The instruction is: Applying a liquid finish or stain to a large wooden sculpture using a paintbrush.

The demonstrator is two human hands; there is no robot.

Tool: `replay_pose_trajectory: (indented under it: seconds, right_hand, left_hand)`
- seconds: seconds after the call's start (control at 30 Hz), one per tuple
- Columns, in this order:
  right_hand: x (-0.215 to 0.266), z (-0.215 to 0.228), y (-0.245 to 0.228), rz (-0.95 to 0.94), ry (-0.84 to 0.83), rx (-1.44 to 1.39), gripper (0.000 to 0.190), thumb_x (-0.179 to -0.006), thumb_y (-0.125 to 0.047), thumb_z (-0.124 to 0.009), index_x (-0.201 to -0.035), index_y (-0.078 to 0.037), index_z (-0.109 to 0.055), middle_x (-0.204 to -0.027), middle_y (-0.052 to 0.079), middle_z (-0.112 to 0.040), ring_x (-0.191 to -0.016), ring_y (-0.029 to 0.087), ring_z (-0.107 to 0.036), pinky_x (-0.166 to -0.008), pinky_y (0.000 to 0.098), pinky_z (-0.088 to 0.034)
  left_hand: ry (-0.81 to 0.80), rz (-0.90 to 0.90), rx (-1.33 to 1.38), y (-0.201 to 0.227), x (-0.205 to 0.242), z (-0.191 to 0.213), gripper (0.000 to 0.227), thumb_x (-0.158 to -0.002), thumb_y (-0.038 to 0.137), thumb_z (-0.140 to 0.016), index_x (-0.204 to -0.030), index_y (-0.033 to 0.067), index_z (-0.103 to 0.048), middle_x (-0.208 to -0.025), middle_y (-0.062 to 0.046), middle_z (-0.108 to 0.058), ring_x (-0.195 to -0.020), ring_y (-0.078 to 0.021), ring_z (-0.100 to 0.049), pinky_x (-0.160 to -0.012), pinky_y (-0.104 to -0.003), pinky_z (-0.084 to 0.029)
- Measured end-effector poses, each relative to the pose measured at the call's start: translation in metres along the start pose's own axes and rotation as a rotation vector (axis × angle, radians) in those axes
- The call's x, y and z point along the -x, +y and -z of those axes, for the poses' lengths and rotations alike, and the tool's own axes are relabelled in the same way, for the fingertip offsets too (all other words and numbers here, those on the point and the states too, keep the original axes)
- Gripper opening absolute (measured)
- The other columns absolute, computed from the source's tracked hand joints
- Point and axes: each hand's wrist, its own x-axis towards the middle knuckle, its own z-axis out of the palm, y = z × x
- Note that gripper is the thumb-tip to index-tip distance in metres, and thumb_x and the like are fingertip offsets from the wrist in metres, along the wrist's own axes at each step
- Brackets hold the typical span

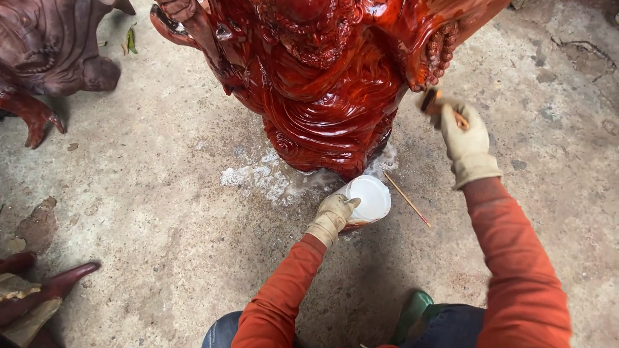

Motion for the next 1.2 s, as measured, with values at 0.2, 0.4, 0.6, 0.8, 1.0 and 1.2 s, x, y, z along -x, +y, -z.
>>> replay_pose_trajectory:
  seconds: [0.2,0.4,0.6,0.8,1.0,1.2]
  right_hand:
    - [0.073,-0.016,0.035,-0.15,-0.404,-0.003,0.036,-0.098,-0.052,-0.064,-0.119,-0.023,-0.071,-0.102,0.008,-0.077,-0.093,0.023,-0.073,-0.094,0.0398,-0.057]
    - [0.102,-0.104,0.107,0.097,-0.944,0.145,0.035,-0.092,-0.038,-0.069,-0.112,-0.011,-0.078,-0.109,0.02,-0.078,-0.104,0.039,-0.074,-0.096,0.0502,-0.056]
    - [0.102,-0.154,0.145,0.12,-0.995,0.517,0.027,-0.094,-0.038,-0.05,-0.092,-0.017,-0.067,-0.084,0.01,-0.075,-0.085,0.027,-0.076,-0.084,0.0382,-0.061]
    - [0.048,-0.026,0.001,0.027,-0.766,-0.365,0.02,-0.097,-0.021,-0.07,-0.097,-0.002,-0.076,-0.084,0.02,-0.08,-0.073,0.022,-0.077,-0.065,0.0333,-0.062]
    - [0.004,0.045,-0.113,0.486,-0.118,0.251,0.031,-0.108,-0.028,-0.067,-0.137,-0.038,-0.073,-0.056,-0.003,-0.054,-0.063,0.015,-0.062,-0.082,0.0329,-0.057]
    - [-0.063,0.074,-0.135,0.903,-0.03,0.251,0.031,-0.111,0.007,-0.06,-0.14,0.004,-0.071,-0.109,0.022,-0.075,-0.069,0.019,-0.061,-0.062,0.0343,-0.056]
  left_hand:
    - [0.054,0.004,0.06,-0.005,-0.011,-0.006,0.061,-0.088,0.068,-0.063,-0.098,0.0098,-0.079,-0.093,-0.012,-0.08,-0.105,-0.0297,-0.075,-0.089,-0.043,-0.061]
    - [0.071,-0.022,-0.054,0.007,-0.013,-0.012,0.061,-0.085,0.071,-0.062,-0.095,0.0145,-0.08,-0.09,-0.009,-0.079,-0.101,-0.0266,-0.076,-0.086,-0.041,-0.063]
    - [0.017,-0.019,0.026,0.048,0.048,0.046,0.046,-0.098,0.029,-0.052,-0.109,-0.0079,-0.077,-0.103,-0.028,-0.078,-0.114,-0.0419,-0.071,-0.099,-0.049,-0.057]
    - [0.06,0.028,-0.01,0.0,-0.006,0.008,0.067,-0.09,0.072,-0.056,-0.1,0.0107,-0.08,-0.093,-0.009,-0.08,-0.102,-0.0256,-0.076,-0.087,-0.037,-0.062]
    - [0.039,0.028,0.003,0.001,-0.025,-0.002,0.061,-0.087,0.072,-0.057,-0.104,0.0186,-0.079,-0.102,-0.007,-0.08,-0.108,-0.0235,-0.074,-0.091,-0.039,-0.062]
    - [-0.107,0.045,0.031,0.014,-0.016,0.006,0.068,-0.087,0.066,-0.058,-0.129,0.0138,-0.068,-0.127,-0.015,-0.069,-0.116,-0.0409,-0.064,-0.102,-0.047,-0.049]
